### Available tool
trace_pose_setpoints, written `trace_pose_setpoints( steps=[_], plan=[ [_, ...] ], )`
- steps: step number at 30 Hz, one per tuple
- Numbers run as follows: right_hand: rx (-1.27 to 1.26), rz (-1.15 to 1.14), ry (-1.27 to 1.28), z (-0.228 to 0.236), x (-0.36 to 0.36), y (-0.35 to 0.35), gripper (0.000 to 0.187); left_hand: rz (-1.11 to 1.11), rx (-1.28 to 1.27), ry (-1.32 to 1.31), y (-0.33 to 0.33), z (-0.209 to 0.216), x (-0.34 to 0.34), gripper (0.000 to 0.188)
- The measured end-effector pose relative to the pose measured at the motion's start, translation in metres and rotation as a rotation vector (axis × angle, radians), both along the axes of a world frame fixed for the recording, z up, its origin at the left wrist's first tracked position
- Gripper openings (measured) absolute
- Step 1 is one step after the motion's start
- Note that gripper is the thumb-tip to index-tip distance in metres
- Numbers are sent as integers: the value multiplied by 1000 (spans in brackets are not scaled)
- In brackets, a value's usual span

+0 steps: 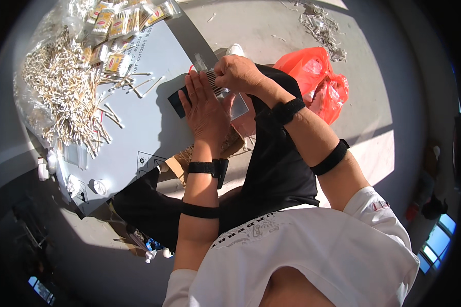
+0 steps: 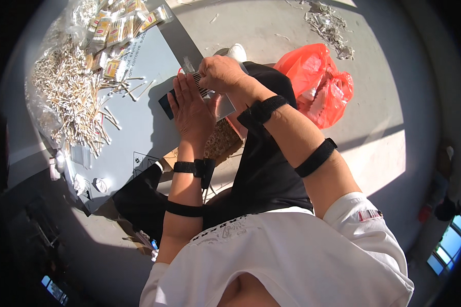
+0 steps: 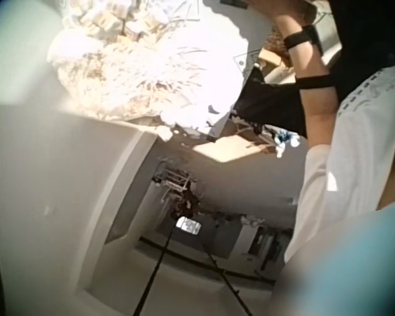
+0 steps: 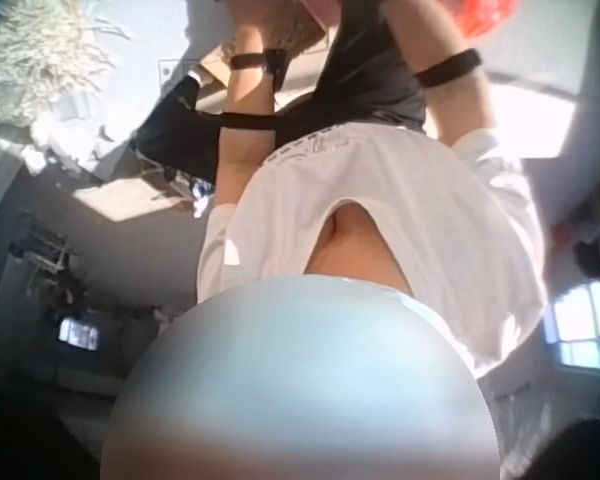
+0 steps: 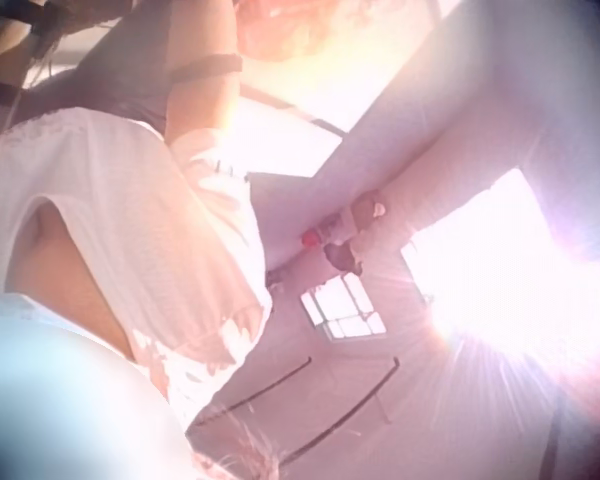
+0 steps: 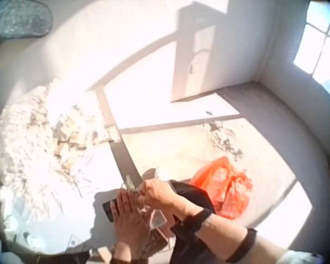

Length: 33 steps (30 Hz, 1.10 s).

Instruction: Aligning small wooden sticks and placing them into plastic packaging sleeves.

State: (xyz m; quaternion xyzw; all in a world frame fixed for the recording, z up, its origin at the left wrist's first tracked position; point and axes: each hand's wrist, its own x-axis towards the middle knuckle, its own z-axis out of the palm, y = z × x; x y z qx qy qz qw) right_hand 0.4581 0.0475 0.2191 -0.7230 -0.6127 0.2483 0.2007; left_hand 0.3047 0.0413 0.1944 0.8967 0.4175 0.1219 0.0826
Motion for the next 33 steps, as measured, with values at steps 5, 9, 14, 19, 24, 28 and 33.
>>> trace_pose_setpoints(
  steps=[5,9,14,19,24,28,33],
  plan=[
    [31,-3,12,-4,1,4,15,-11,11,-24,0,0,1,81],
    [5,29,10,-3,3,6,16,-13,16,-32,-1,-2,0,83],
    [-58,18,123,-4,10,8,23,-17,13,-44,1,0,3,83],
    [-40,12,132,-4,10,11,18,4,39,-37,2,-2,4,82],
    [-52,-8,179,-2,13,6,17,8,-10,-24,-7,-1,2,81],
    [-21,42,121,-1,10,10,18,43,15,-7,-6,-3,4,80],
    [39,-15,124,-7,6,8,18,42,25,-46,0,-4,9,79]
  ],
)
